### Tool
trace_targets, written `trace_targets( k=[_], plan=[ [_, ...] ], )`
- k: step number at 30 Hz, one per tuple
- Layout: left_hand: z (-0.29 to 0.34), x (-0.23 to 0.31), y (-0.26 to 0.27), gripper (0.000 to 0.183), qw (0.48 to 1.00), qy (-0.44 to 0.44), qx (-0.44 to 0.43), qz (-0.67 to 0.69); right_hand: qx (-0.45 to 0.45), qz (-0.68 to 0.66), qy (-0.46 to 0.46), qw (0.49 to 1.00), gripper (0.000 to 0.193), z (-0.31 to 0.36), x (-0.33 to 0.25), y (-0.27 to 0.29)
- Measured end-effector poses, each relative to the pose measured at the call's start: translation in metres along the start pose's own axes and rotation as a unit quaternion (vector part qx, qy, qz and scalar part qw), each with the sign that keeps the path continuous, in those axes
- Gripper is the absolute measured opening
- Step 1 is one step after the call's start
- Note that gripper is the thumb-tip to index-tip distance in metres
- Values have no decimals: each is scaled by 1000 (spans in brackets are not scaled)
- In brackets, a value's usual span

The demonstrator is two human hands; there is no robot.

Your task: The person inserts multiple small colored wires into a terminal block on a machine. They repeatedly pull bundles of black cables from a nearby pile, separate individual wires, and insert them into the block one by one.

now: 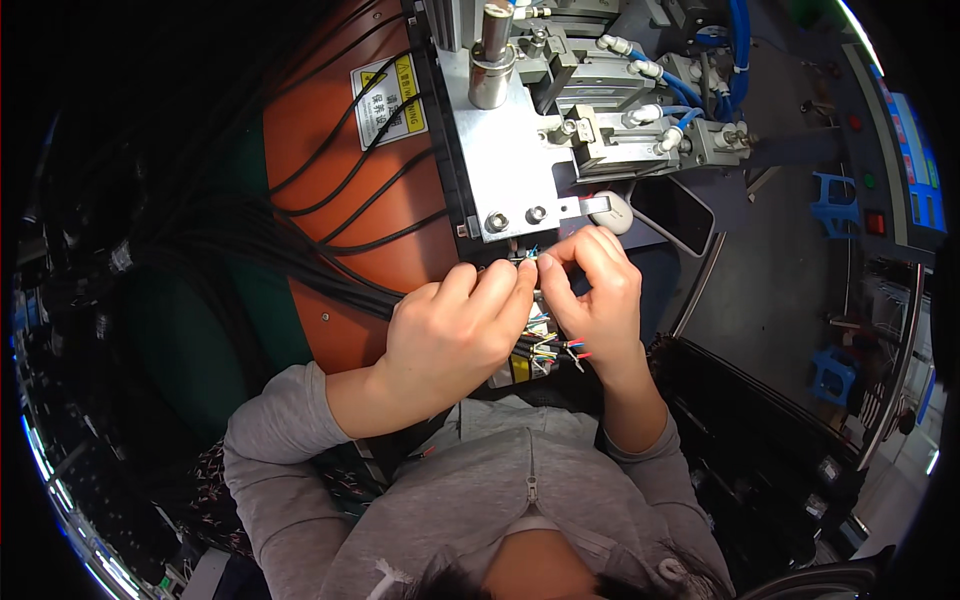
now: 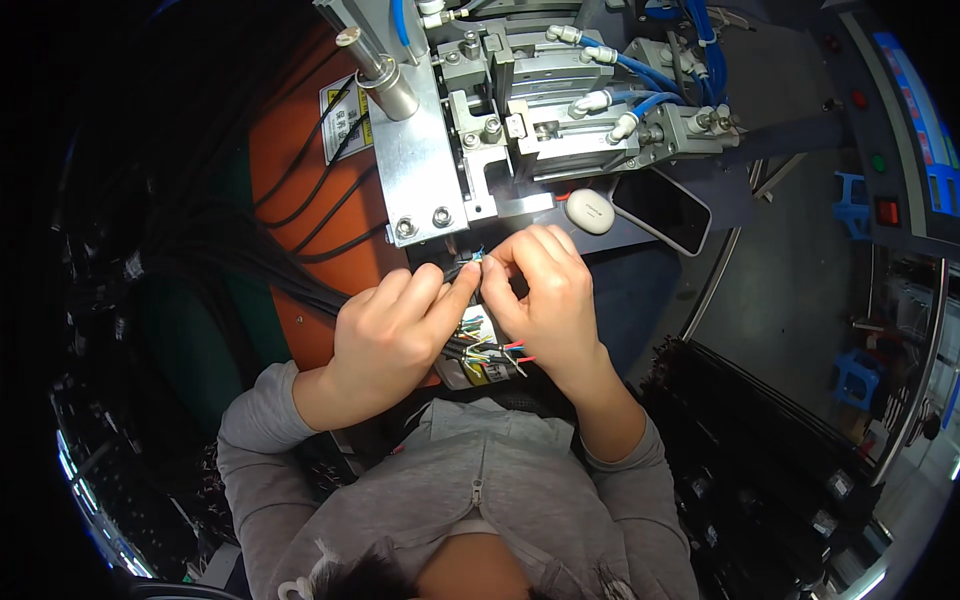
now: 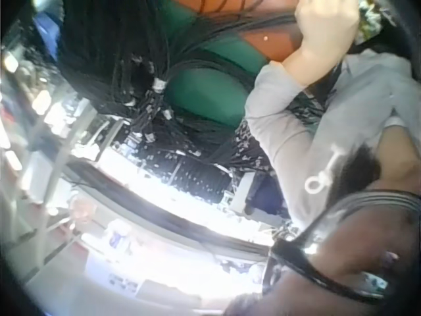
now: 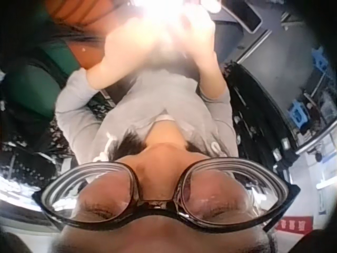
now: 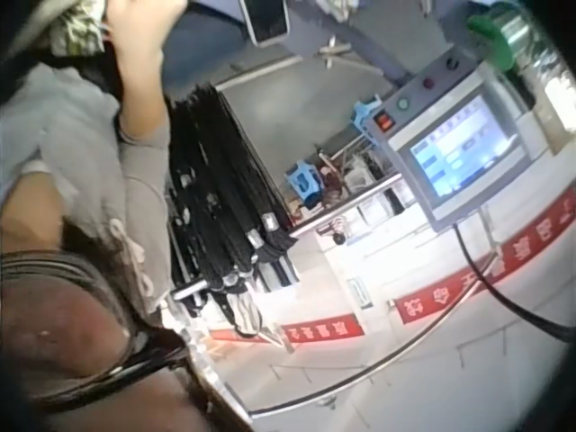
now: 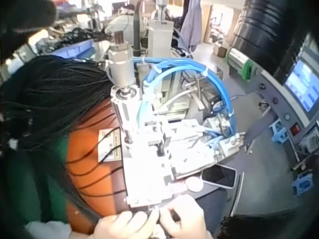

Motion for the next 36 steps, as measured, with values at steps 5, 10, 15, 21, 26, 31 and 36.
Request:
trace_targets(
  k=[5,10,15,21,26,31,36],
  plan=[
    [-1,0,-1,36,1000,2,5,2,53,-11,40,998,8,3,5,-5],
    [-1,-7,-4,28,999,-14,31,43,22,-141,-139,980,5,9,21,-12],
    [-2,-12,-5,29,996,7,54,71,-30,-349,-309,884,7,17,40,-23],
    [-2,-14,-6,28,994,14,50,96,24,-122,-74,989,7,2,13,-9],
    [-1,-17,-3,23,994,26,43,93,87,-37,43,995,10,0,5,-7],
    [9,-19,7,19,994,59,-13,90,41,-115,-118,986,8,5,18,-7],
    [13,-23,7,21,986,134,-34,97,-57,-201,114,971,28,-3,5,8]
  ],
)
Point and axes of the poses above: each hand's wrist, its own z-axis away from the middle knuckle, its own y-axis out of the back of the hand, x = y × z, the point moved 3 cm from there along -z, towards the middle knuckle, and after that the axes turned 4 degrees about x, right-handed, at the moved point
